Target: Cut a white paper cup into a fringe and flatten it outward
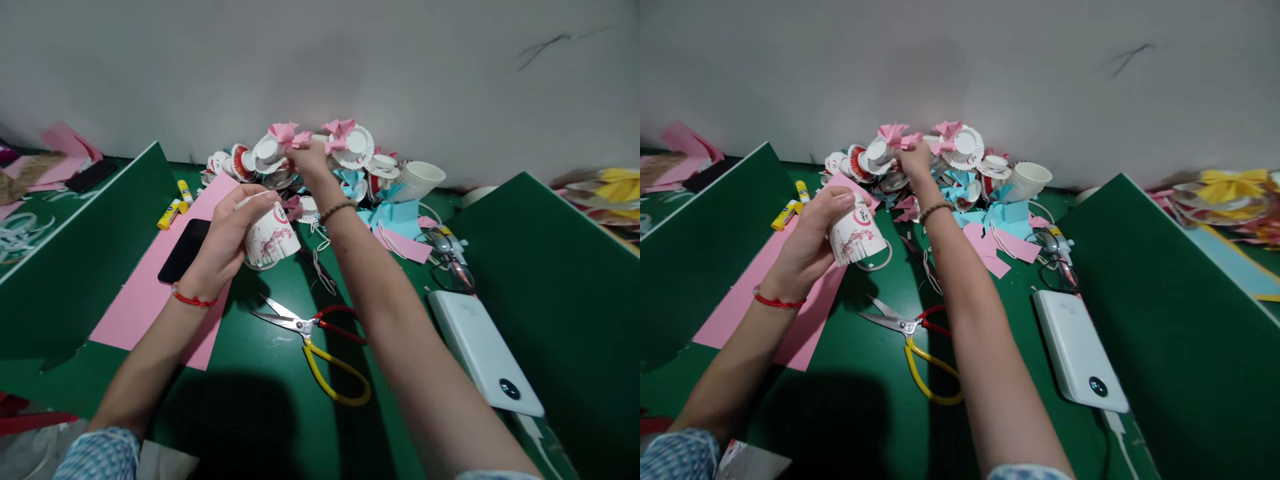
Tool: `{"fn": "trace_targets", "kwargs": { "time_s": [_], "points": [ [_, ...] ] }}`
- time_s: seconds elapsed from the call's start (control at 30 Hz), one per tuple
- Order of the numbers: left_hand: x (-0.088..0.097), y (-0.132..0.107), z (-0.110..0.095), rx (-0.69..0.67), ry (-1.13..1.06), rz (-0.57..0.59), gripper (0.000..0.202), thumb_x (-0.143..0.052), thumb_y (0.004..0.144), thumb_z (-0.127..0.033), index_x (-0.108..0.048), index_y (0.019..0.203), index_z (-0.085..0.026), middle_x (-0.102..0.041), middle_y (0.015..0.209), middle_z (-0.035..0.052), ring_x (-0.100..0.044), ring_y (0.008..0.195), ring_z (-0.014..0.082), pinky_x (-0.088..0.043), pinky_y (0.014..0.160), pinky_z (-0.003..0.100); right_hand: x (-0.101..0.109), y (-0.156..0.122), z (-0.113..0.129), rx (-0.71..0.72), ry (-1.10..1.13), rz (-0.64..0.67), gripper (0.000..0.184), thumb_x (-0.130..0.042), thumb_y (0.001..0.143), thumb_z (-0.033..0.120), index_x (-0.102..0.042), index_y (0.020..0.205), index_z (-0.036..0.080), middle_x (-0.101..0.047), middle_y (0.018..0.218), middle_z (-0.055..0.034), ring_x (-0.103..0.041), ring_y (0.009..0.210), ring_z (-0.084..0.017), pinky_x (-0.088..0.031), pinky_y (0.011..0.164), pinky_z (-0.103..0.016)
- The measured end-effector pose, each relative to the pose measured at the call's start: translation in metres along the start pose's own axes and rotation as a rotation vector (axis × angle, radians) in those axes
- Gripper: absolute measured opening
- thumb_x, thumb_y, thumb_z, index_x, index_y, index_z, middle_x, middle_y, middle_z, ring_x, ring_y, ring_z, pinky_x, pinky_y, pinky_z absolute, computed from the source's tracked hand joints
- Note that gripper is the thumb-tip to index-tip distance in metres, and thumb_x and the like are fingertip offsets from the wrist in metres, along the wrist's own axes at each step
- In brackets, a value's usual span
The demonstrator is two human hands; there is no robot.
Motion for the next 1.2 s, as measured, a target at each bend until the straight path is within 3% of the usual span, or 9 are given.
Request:
{"fn": "trace_targets", "kwargs": {
  "time_s": [0.1,0.2,0.37,0.53,0.67,0.77,0.87,1.03,1.2],
  "points": [
    [0.000,-0.001,-0.001,-0.003,0.011,0.002,0.017,-0.071,0.067,-0.024,-0.058,0.074,-0.017,-0.059,0.069,-0.0013,-0.057,0.060,0.0081,-0.047,0.055,0.019,-0.039,0.009,-0.009,-0.049,0.018,0.001,0.012,-0.054,0.093,0.019,-0.061,0.098,0.011,-0.065,0.087,-0.0044,-0.064,0.075,-0.014,-0.055,0.065,-0.030],
    [-0.002,-0.001,-0.003,-0.013,0.010,0.020,0.018,-0.071,0.068,-0.025,-0.057,0.075,-0.017,-0.059,0.069,-0.0021,-0.057,0.060,0.0081,-0.047,0.055,0.019,-0.054,0.009,-0.016,-0.058,-0.011,-0.030,0.024,-0.055,0.093,0.028,-0.058,0.112,0.013,-0.063,0.107,-0.0068,-0.064,0.089,-0.017,-0.055,0.076,-0.035],
    [-0.001,0.000,-0.002,-0.012,-0.009,0.001,0.014,-0.069,0.070,-0.022,-0.057,0.074,-0.016,-0.058,0.068,-0.0015,-0.057,0.059,0.0080,-0.047,0.054,0.019,-0.040,-0.005,-0.012,-0.001,-0.178,-0.074,0.026,-0.044,0.088,0.008,-0.056,0.111,0.011,-0.059,0.115,-0.0178,-0.055,0.112,-0.028,-0.045,0.089,-0.042],
    [-0.002,0.000,-0.003,-0.023,-0.024,0.012,0.012,-0.069,0.069,-0.021,-0.058,0.072,-0.016,-0.058,0.068,-0.0013,-0.055,0.059,0.0079,-0.045,0.052,0.019,-0.021,-0.030,0.004,0.062,-0.403,0.124,0.022,-0.050,0.080,0.009,-0.064,0.096,0.012,-0.066,0.101,-0.0185,-0.061,0.097,-0.032,-0.047,0.079,-0.042],
    [0.002,0.000,-0.008,-0.040,-0.037,0.010,0.012,-0.069,0.070,-0.021,-0.059,0.072,-0.016,-0.057,0.068,-0.0012,-0.053,0.058,0.0074,-0.044,0.053,0.020,0.007,-0.080,0.015,0.153,-0.587,0.364,0.018,-0.053,0.076,0.007,-0.068,0.080,0.015,-0.070,0.089,-0.0157,-0.064,0.089,-0.032,-0.047,0.072,-0.039],
    [0.004,-0.001,-0.015,-0.089,-0.043,0.016,0.010,-0.068,0.073,-0.022,-0.060,0.072,-0.016,-0.057,0.071,-0.0005,-0.054,0.062,0.0086,-0.045,0.059,0.022,0.029,-0.152,0.012,0.182,-0.727,0.639,0.020,-0.058,0.064,0.001,-0.066,0.059,0.020,-0.068,0.067,-0.0082,-0.066,0.070,-0.027,-0.046,0.060,-0.034],
    [0.004,-0.002,-0.018,-0.093,-0.065,0.027,0.009,-0.065,0.077,-0.022,-0.060,0.072,-0.017,-0.058,0.074,0.0003,-0.055,0.065,0.0099,-0.045,0.063,0.024,0.045,-0.234,0.003,0.154,-0.843,0.837,0.025,-0.062,0.058,-0.001,-0.067,0.061,0.023,-0.069,0.065,-0.0058,-0.066,0.061,-0.024,-0.042,0.051,-0.029],
    [0.000,-0.004,-0.018,-0.073,-0.087,0.058,0.008,-0.061,0.079,-0.019,-0.058,0.072,-0.016,-0.058,0.072,-0.0002,-0.055,0.065,0.0092,-0.046,0.064,0.023,0.045,-0.301,-0.019,0.055,-0.974,0.774,0.045,-0.050,0.070,-0.007,-0.062,0.111,0.007,-0.067,0.098,-0.0255,-0.068,0.083,-0.035,-0.048,0.064,-0.040],
    [0.001,-0.003,-0.016,-0.054,-0.062,0.052,0.007,-0.062,0.077,-0.019,-0.058,0.074,-0.016,-0.056,0.070,-0.0016,-0.052,0.059,0.0067,-0.043,0.056,0.019,0.048,-0.305,-0.048,0.104,-0.843,0.753,0.046,-0.038,0.081,-0.005,-0.054,0.120,0.014,-0.065,0.105,-0.0154,-0.063,0.097,-0.025,-0.048,0.079,-0.034]
  ]
}}
Point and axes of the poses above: each hand's wrist, its own y-axis towards the middle knuckle, its own x-axis out of the back of the hand, z = x × y, the point moved 8 cm from there along y, towards the middle knuckle
